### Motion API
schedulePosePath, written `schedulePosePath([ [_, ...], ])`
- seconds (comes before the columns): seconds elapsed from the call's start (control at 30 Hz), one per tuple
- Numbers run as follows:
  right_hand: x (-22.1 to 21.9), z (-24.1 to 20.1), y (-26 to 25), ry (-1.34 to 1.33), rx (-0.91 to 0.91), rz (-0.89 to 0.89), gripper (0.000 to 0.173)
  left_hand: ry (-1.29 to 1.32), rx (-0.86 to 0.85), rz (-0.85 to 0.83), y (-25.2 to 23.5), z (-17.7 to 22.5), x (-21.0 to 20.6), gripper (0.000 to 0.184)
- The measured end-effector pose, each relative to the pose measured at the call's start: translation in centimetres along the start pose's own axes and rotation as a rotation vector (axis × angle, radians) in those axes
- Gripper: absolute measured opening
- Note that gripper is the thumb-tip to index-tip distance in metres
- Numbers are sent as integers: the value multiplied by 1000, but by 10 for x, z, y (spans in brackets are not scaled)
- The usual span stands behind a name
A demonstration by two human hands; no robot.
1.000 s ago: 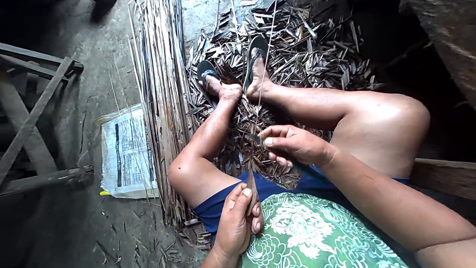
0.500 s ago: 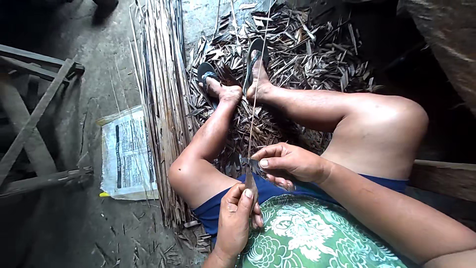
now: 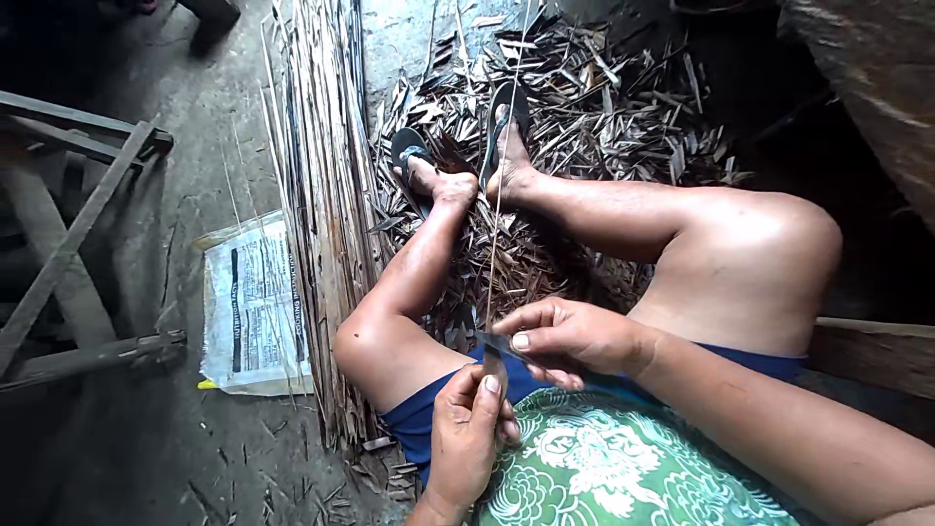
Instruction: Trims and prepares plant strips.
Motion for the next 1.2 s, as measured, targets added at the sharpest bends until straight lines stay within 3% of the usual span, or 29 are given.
schedulePosePath([
  [0.07,-1,0,0,-28,25,3,31,-50,-24,4,0,1,1,20],
  [0.3,33,-28,4,-112,67,290,32,-64,-11,-32,8,1,-2,21],
  [0.53,-2,-4,2,-16,-7,69,34,-252,-109,17,3,3,2,19],
  [0.8,30,-32,2,-95,54,312,32,-480,-228,-24,10,4,6,21],
  [1.0,-1,-11,1,-15,17,110,34,-500,-247,2,8,4,9,23],
  [1.2,15,-36,-5,20,49,132,32,-509,-281,-17,6,10,10,23],
])
Point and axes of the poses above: each hand's wrist, its own y-axis away from the middle knuckle, its own x-axis out of the back of the hand, z = x × y, the point moved 6 cm from there along -y, towards the middle knuckle, and after that the axes turned 6 degrees about -x, right-handed, at the moved point
